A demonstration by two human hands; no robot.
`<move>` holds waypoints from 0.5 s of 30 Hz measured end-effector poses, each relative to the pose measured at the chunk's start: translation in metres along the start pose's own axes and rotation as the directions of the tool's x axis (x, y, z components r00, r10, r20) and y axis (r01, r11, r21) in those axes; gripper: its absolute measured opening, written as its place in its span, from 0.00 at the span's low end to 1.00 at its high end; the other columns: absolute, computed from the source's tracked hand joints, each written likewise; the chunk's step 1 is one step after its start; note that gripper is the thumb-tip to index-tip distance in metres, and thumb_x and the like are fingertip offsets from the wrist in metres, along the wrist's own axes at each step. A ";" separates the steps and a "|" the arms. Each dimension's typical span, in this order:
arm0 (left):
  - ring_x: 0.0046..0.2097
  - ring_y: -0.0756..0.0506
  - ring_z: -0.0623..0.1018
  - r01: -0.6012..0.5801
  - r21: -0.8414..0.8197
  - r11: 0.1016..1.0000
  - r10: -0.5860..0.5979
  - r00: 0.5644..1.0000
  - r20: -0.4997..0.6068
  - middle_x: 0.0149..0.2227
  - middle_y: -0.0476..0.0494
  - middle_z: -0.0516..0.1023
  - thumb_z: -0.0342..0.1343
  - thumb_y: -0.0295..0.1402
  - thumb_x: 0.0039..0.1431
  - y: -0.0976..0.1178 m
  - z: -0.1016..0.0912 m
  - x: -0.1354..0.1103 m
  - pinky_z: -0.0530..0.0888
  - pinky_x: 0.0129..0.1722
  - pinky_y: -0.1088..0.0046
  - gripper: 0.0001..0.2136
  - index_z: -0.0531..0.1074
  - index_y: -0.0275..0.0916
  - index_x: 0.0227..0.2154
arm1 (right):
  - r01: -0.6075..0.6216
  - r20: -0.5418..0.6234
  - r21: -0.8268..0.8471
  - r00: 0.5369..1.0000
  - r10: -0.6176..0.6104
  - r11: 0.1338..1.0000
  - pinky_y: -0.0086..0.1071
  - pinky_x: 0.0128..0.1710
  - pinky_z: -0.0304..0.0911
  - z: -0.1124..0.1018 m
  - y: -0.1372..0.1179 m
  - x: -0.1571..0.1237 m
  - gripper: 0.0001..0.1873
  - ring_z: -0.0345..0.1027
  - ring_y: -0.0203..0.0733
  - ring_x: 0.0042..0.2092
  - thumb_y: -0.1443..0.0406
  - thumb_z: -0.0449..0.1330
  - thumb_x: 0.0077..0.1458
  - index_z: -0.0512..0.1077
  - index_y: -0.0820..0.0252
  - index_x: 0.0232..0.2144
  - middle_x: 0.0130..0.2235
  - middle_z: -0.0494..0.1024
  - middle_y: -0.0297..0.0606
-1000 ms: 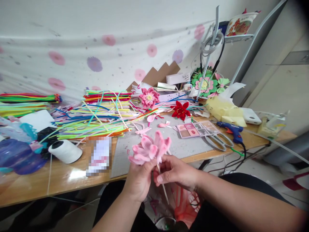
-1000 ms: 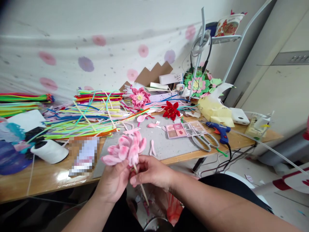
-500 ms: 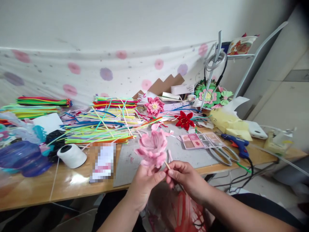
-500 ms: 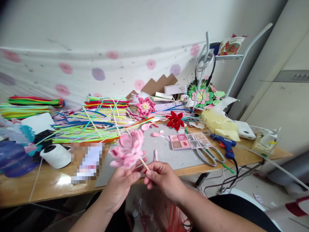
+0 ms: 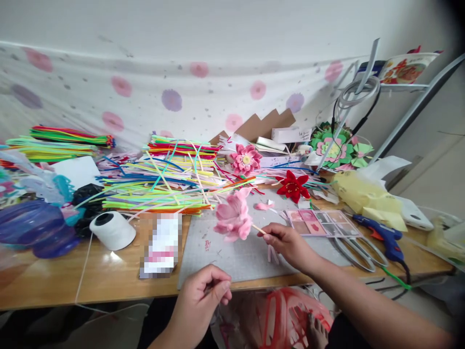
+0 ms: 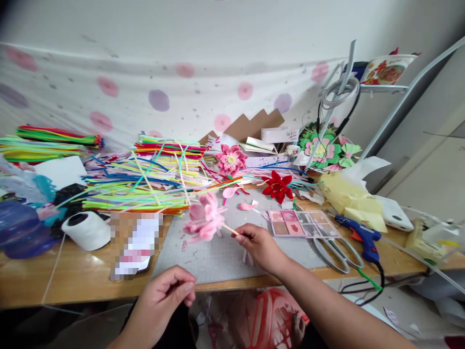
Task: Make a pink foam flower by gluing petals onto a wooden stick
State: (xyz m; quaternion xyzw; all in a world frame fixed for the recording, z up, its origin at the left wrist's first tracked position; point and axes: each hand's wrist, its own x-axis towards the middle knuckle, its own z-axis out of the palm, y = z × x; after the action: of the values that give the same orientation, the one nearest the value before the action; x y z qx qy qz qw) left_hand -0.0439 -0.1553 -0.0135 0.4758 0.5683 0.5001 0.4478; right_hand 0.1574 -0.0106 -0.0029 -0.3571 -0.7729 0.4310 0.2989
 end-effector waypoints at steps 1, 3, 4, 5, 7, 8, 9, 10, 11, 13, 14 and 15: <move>0.25 0.49 0.73 -0.018 -0.014 1.000 0.017 0.999 -0.034 0.21 0.49 0.74 0.55 0.36 0.53 0.001 -0.002 0.002 0.69 0.27 0.75 0.08 0.71 0.38 0.24 | 0.013 0.015 -0.005 1.000 -0.012 1.000 0.30 0.31 0.57 0.004 -0.001 0.003 0.14 0.61 0.37 0.29 0.55 0.57 0.53 0.74 0.59 0.29 0.26 0.69 0.35; 0.26 0.49 0.73 -0.057 -0.015 0.998 0.056 0.995 -0.083 0.22 0.48 0.75 0.55 0.35 0.54 0.003 -0.008 0.005 0.70 0.28 0.75 0.07 0.71 0.38 0.24 | 0.041 0.050 -0.006 0.998 -0.040 0.999 0.30 0.32 0.57 0.009 -0.005 0.009 0.15 0.62 0.38 0.30 0.54 0.56 0.54 0.74 0.59 0.28 0.27 0.69 0.35; 0.26 0.49 0.73 -0.071 0.000 0.997 0.070 0.993 -0.091 0.22 0.48 0.75 0.54 0.35 0.54 0.003 -0.011 0.007 0.70 0.28 0.75 0.08 0.70 0.38 0.24 | 0.059 0.066 0.005 0.996 -0.059 0.998 0.30 0.32 0.57 0.010 -0.006 0.011 0.15 0.62 0.37 0.30 0.54 0.56 0.55 0.73 0.59 0.29 0.27 0.69 0.35; 0.27 0.49 0.73 -0.080 0.023 0.997 0.082 0.993 -0.086 0.23 0.48 0.75 0.54 0.35 0.54 0.004 -0.014 0.008 0.70 0.29 0.75 0.08 0.70 0.38 0.23 | 0.082 0.078 0.023 0.993 -0.084 0.996 0.30 0.32 0.58 0.009 -0.007 0.013 0.15 0.62 0.37 0.30 0.54 0.55 0.56 0.73 0.59 0.30 0.28 0.69 0.35; 0.27 0.48 0.74 -0.093 0.083 0.992 0.098 0.994 -0.055 0.23 0.47 0.75 0.53 0.36 0.55 0.003 -0.021 0.011 0.70 0.29 0.75 0.09 0.70 0.38 0.22 | 0.132 0.096 0.068 0.986 -0.139 0.989 0.31 0.34 0.59 0.004 -0.007 0.017 0.16 0.64 0.39 0.32 0.54 0.54 0.57 0.74 0.58 0.32 0.29 0.70 0.36; 0.27 0.48 0.74 -0.102 0.112 0.988 0.106 0.994 -0.036 0.23 0.47 0.75 0.53 0.36 0.56 0.003 -0.023 0.013 0.70 0.29 0.75 0.10 0.70 0.39 0.22 | 0.155 0.095 0.083 0.982 -0.163 0.984 0.32 0.36 0.60 0.001 -0.006 0.020 0.16 0.65 0.39 0.33 0.54 0.53 0.58 0.74 0.58 0.33 0.30 0.71 0.37; 0.28 0.48 0.74 -0.112 0.138 0.984 0.115 0.993 -0.014 0.23 0.47 0.75 0.52 0.36 0.56 0.001 -0.026 0.014 0.70 0.29 0.75 0.10 0.71 0.39 0.22 | 0.173 0.086 0.086 0.980 -0.180 0.981 0.33 0.37 0.60 -0.003 -0.005 0.023 0.17 0.65 0.41 0.35 0.53 0.53 0.58 0.75 0.57 0.33 0.31 0.72 0.37; 0.28 0.48 0.74 -0.125 0.157 0.980 0.126 0.992 0.004 0.23 0.47 0.75 0.52 0.37 0.56 0.000 -0.027 0.016 0.71 0.29 0.76 0.11 0.71 0.39 0.22 | 0.185 0.072 0.077 0.979 -0.191 0.980 0.33 0.38 0.60 -0.007 -0.004 0.026 0.17 0.66 0.42 0.36 0.53 0.53 0.58 0.75 0.57 0.33 0.31 0.73 0.38; 0.27 0.48 0.74 -0.140 0.168 0.976 0.140 0.990 0.013 0.23 0.47 0.75 0.52 0.37 0.56 -0.002 -0.029 0.019 0.71 0.28 0.76 0.11 0.71 0.39 0.22 | 0.194 0.055 0.062 0.979 -0.197 0.979 0.34 0.39 0.61 -0.012 -0.002 0.031 0.18 0.66 0.43 0.37 0.52 0.53 0.58 0.76 0.57 0.33 0.32 0.73 0.38; 0.26 0.48 0.74 -0.166 0.169 0.971 0.166 0.986 0.015 0.22 0.48 0.75 0.52 0.38 0.56 -0.007 -0.030 0.023 0.71 0.27 0.77 0.11 0.71 0.39 0.22 | 0.205 0.023 0.020 0.978 -0.206 0.978 0.35 0.39 0.61 -0.020 0.002 0.042 0.19 0.66 0.44 0.38 0.52 0.53 0.57 0.76 0.57 0.33 0.33 0.74 0.39; 0.26 0.48 0.74 -0.178 0.166 0.970 0.177 0.984 0.021 0.22 0.48 0.75 0.52 0.38 0.56 -0.009 -0.030 0.026 0.71 0.27 0.77 0.11 0.70 0.40 0.22 | 0.210 0.016 0.000 0.978 -0.210 0.978 0.35 0.39 0.61 -0.023 0.005 0.049 0.18 0.66 0.44 0.37 0.51 0.53 0.57 0.76 0.57 0.33 0.33 0.74 0.39; 0.26 0.48 0.74 -0.186 0.163 0.969 0.184 0.982 0.029 0.22 0.48 0.75 0.52 0.38 0.56 -0.012 -0.030 0.028 0.70 0.26 0.77 0.11 0.70 0.40 0.22 | 0.214 0.018 -0.018 0.977 -0.214 0.977 0.35 0.39 0.61 -0.026 0.007 0.058 0.18 0.66 0.43 0.37 0.52 0.53 0.57 0.76 0.56 0.33 0.33 0.73 0.39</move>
State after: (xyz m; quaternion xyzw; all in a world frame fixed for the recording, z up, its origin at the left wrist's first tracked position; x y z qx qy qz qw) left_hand -0.0787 -0.1328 -0.0231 0.5656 0.5576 0.4877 0.3623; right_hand 0.1469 0.0506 0.0118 -0.2712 -0.8135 0.3913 0.3338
